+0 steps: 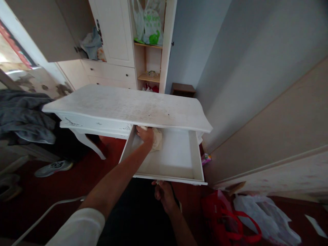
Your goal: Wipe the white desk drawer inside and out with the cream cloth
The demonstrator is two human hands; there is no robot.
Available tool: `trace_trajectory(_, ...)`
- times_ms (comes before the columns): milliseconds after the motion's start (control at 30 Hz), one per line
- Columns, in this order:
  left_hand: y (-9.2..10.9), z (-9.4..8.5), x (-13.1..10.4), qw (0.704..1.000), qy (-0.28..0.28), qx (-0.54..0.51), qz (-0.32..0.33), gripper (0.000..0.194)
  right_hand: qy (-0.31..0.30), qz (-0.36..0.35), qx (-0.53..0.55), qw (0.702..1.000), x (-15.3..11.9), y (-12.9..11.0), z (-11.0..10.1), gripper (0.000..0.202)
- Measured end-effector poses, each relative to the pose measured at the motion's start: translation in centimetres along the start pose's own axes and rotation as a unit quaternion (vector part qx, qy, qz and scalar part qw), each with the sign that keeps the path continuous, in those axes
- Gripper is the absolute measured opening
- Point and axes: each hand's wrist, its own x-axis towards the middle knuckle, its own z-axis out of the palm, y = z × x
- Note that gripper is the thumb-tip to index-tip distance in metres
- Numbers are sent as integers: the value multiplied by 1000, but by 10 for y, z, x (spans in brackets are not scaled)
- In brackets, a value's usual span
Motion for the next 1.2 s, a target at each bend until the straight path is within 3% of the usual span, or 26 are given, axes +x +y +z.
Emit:
trace_trajectory(133,18,19,-16,999,-41,27,-10,63,0,0,4,1000,0,0,1,44)
trace_trajectory(333,35,57,-67,992,-123,23,3,64,-8,1,8,1000,2,5,-1,42)
trace_trajectory(500,49,84,-117,976,-209,8,59,64,-3,6,-4,1000,3,5,-1,43)
trace_trajectory(633,56,90,-140,947,-289,22,137,57,1,-3,-5,1000,3,5,0,42)
trace_trajectory(800,53,84,-135,912,-343,51,220,50,-4,3,17,1000,2,6,-1,41)
trace_trajectory(1067,53,83,-104,813,-477,61,329,56,2,14,-4,1000,0,2,-2,44)
trace_trajectory(1200,46,74,-95,753,-540,96,363,55,5,15,-14,1000,1,5,-4,46)
